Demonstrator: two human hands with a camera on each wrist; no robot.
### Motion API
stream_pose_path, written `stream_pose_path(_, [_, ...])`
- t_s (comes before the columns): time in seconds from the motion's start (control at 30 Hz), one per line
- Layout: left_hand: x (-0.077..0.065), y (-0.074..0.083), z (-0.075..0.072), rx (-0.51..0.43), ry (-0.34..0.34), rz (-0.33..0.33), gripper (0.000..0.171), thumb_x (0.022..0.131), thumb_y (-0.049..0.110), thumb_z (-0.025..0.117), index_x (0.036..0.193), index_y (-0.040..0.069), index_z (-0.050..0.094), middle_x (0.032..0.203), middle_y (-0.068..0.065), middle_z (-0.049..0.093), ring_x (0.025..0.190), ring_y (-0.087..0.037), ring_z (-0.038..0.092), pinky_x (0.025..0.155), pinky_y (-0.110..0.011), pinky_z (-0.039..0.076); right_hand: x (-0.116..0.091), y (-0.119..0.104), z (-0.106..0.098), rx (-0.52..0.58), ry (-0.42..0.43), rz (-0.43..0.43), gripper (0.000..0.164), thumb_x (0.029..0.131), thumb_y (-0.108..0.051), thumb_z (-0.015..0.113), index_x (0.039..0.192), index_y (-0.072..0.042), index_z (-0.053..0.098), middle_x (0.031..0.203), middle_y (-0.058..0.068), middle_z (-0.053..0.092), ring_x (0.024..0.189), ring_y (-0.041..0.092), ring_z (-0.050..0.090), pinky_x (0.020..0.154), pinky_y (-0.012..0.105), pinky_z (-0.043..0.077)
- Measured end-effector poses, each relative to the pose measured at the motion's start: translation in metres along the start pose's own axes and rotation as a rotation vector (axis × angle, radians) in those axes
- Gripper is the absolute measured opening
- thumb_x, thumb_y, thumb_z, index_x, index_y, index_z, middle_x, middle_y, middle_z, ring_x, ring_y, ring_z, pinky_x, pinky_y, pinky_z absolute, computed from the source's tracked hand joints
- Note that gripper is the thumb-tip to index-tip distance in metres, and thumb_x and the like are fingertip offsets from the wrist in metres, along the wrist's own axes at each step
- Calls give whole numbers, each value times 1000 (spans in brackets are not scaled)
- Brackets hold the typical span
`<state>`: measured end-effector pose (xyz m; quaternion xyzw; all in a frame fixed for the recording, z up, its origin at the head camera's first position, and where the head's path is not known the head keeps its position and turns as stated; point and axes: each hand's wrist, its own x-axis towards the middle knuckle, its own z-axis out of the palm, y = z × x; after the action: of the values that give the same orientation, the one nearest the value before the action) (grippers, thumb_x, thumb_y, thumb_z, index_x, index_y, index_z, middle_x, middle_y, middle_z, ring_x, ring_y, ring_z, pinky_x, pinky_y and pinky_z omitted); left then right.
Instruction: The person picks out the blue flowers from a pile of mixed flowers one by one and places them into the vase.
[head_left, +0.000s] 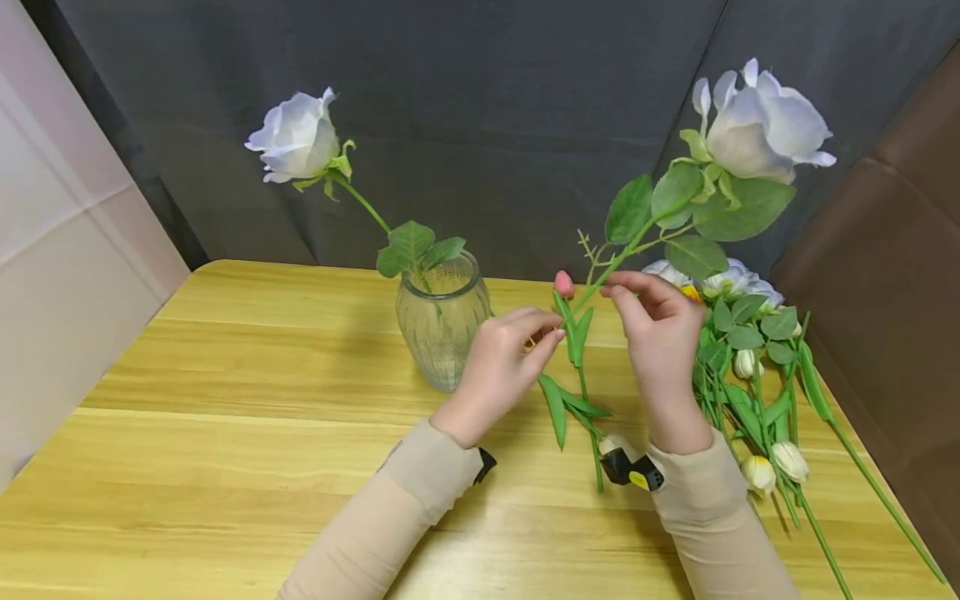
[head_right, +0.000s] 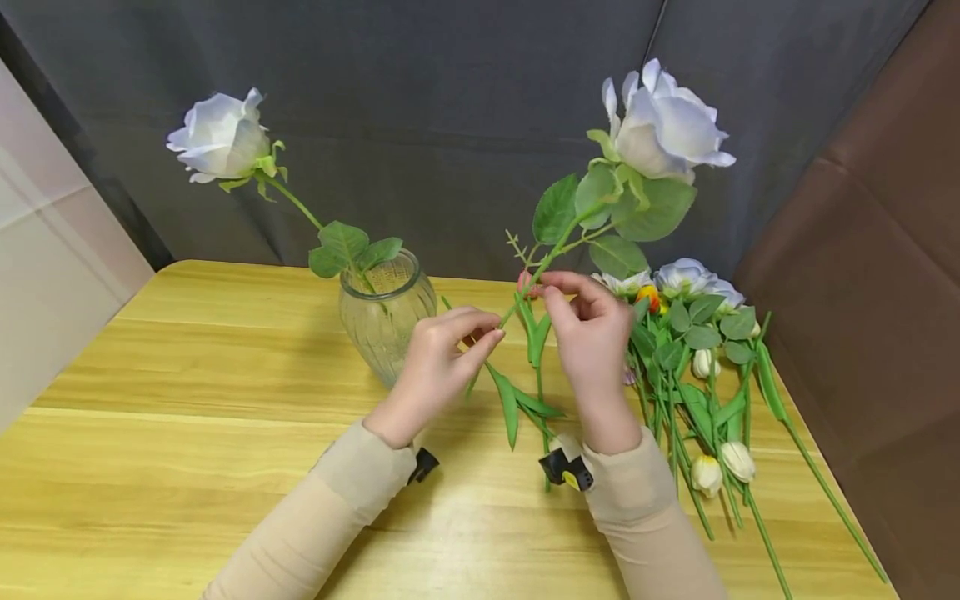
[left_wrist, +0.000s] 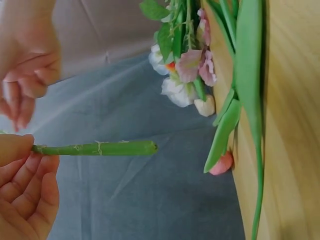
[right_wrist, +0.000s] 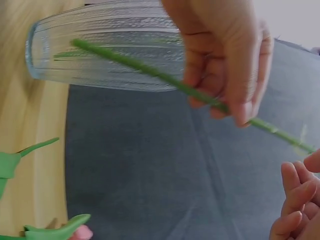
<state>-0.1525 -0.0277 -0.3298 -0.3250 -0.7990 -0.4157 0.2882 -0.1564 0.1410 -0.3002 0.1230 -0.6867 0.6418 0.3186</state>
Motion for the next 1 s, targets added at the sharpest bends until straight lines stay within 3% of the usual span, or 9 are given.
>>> stream_pose_path(0.03, [0,0,-1,-3,6,2,9,89,4,67,95,1,72,84,-3,67,71,-9,59,64,-24,51,0,3,1,-1,-11,3,10,87,4,64,91,11,70,80,0,71,72,16,66,60,22,45])
stream_pose_path(0.17, [2,0,-7,-22,29,6,9,89,4,67,95,0,72,85,-4,68,71,-9,59,64,-25,51,0,20,6,-108,-83,42,12,86,5,64,96,5,71,84,5,69,58,12,56,50,21,39])
stream_pose_path(0.27, [5,0,-12,-33,48,13,9,89,4,67,95,0,73,84,-4,68,72,-10,59,64,-25,52,-3,32,13,-201,-193,108,19,85,2,66,104,1,68,94,12,68,54,11,49,45,21,35])
stream_pose_path(0.37, [7,0,-18,-38,63,21,9,89,3,67,95,-1,72,83,-5,67,71,-10,59,62,-25,52,-8,43,21,-252,-342,163,31,86,-6,70,116,-5,63,106,13,65,66,15,58,49,24,42])
stream_pose_path(0.47, [10,0,-24,-37,66,35,10,88,1,68,97,-3,72,85,-6,68,71,-11,59,62,-26,52,-15,51,29,-276,-501,181,42,86,-12,71,125,-11,57,116,9,61,85,20,61,61,32,50])
stream_pose_path(0.67, [17,1,-37,10,79,88,8,88,1,66,94,-2,72,83,-6,66,69,-12,56,60,-29,50,-27,59,43,-250,-752,154,69,83,-17,76,142,-17,41,138,2,47,118,24,48,87,49,45])
stream_pose_path(0.8, [22,3,-44,52,67,98,8,89,3,66,94,0,72,82,-3,65,67,-10,56,59,-25,48,-33,61,51,-204,-830,151,92,81,-21,79,152,-21,21,149,0,34,129,23,38,94,58,40])
stream_pose_path(0.93, [27,6,-49,69,51,108,8,89,4,66,94,1,72,82,-3,65,67,-10,56,60,-24,48,-37,61,59,-164,-840,146,98,81,-23,79,153,-25,14,153,-2,27,133,21,35,98,57,37])
stream_pose_path(1.0, [30,8,-51,79,46,119,8,89,3,66,94,1,72,82,-3,65,68,-10,56,60,-24,47,-40,61,62,-153,-839,138,98,81,-22,79,153,-24,14,151,0,30,130,20,38,99,54,38])
